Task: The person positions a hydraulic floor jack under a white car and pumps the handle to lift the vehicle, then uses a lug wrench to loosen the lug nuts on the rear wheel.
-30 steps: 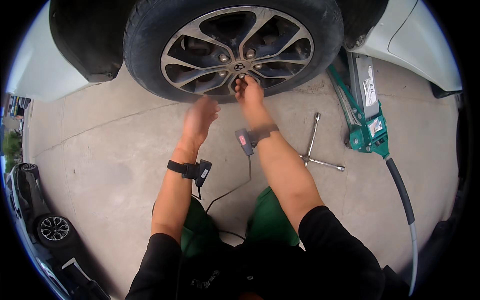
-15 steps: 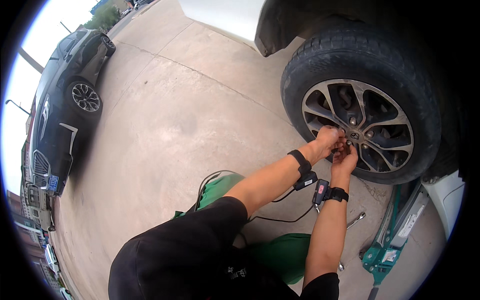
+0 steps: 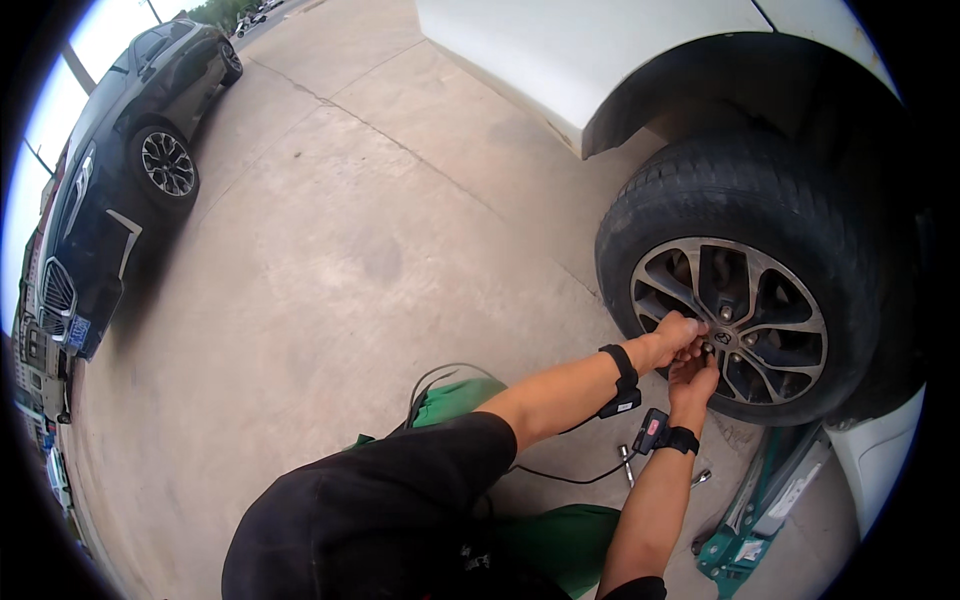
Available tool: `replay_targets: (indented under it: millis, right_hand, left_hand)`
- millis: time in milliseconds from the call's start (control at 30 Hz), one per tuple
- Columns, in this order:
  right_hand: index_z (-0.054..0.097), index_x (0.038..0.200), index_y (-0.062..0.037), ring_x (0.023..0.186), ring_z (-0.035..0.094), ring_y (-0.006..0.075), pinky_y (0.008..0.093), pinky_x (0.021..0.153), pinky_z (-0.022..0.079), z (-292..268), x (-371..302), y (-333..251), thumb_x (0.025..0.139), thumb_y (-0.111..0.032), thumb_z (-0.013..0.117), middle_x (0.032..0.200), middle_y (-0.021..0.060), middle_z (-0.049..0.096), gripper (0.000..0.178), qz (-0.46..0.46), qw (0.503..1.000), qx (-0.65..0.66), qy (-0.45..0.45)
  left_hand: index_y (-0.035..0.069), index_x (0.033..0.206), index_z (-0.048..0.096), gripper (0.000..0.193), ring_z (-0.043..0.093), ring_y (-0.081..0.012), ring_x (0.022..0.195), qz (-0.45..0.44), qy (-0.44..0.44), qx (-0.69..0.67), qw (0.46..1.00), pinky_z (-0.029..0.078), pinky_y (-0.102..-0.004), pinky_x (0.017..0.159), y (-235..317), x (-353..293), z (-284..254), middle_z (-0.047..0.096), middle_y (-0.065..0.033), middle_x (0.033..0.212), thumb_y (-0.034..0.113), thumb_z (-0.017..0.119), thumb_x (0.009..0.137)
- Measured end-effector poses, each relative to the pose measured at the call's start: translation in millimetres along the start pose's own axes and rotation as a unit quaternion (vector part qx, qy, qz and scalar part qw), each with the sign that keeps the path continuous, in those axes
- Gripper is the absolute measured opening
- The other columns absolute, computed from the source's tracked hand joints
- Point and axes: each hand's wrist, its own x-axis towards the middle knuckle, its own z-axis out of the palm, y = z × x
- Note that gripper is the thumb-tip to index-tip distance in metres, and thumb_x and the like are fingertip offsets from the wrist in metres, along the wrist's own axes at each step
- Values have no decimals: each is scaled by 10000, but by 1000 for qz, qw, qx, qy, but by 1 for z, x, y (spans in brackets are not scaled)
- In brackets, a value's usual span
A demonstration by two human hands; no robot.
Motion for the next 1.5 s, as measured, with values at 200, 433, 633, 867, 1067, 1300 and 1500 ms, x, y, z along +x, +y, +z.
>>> replay_targets:
  millis: [200,433,633,867,1067,1300,1500]
  right_hand:
    - [575,969,-98,746,584,143,253,651,478,-15,15,-4,1018,-261,378,899,12,631,261,-44,998,3,-42]
    - [588,947,-102,798,626,157,278,725,524,-9,11,-5,1013,-264,395,864,14,645,260,-40,999,-7,-24]
    - [581,935,-107,795,624,147,280,730,525,-8,13,4,1001,-291,420,855,-4,641,253,-40,999,-4,-34]
    - [599,974,-102,819,633,140,278,724,538,-16,17,4,1000,-271,411,891,-9,653,254,-48,999,9,-19]
    - [582,940,-49,722,557,130,265,696,452,6,5,-3,997,-239,394,786,-6,590,274,-28,998,46,-12]
    - [598,922,-43,664,619,171,289,586,520,-17,27,2,970,-234,501,784,60,648,219,-48,993,104,3]
    - [585,887,-51,685,622,181,291,583,515,-5,23,10,960,-261,489,771,63,640,243,-79,992,99,-3]
  left_hand:
    - [44,957,549,311,587,-185,646,-59,-51,-147,986,437,-311,545,-4,2,7,642,-92,829,320,417,1017]
    - [55,969,552,288,577,-170,637,-70,-39,-181,980,447,-309,533,-3,3,10,599,-60,773,307,415,999]
    - [64,916,543,195,571,-170,621,-37,-21,-193,980,446,-308,516,-9,4,7,583,-55,746,232,452,957]
    - [62,895,550,144,566,-167,606,-78,-13,-224,971,437,-301,506,4,-10,9,574,-50,735,197,508,917]
    - [31,946,540,203,584,-191,695,-47,-34,-234,971,473,-300,584,2,-6,9,597,-80,815,197,437,1002]
    - [-19,940,558,316,579,-204,698,-70,-4,-178,981,485,-290,596,5,-9,17,608,-119,831,247,403,1011]
    - [-15,953,547,257,579,-199,698,-55,-43,-180,981,494,-288,600,0,-1,2,595,-114,816,221,453,998]
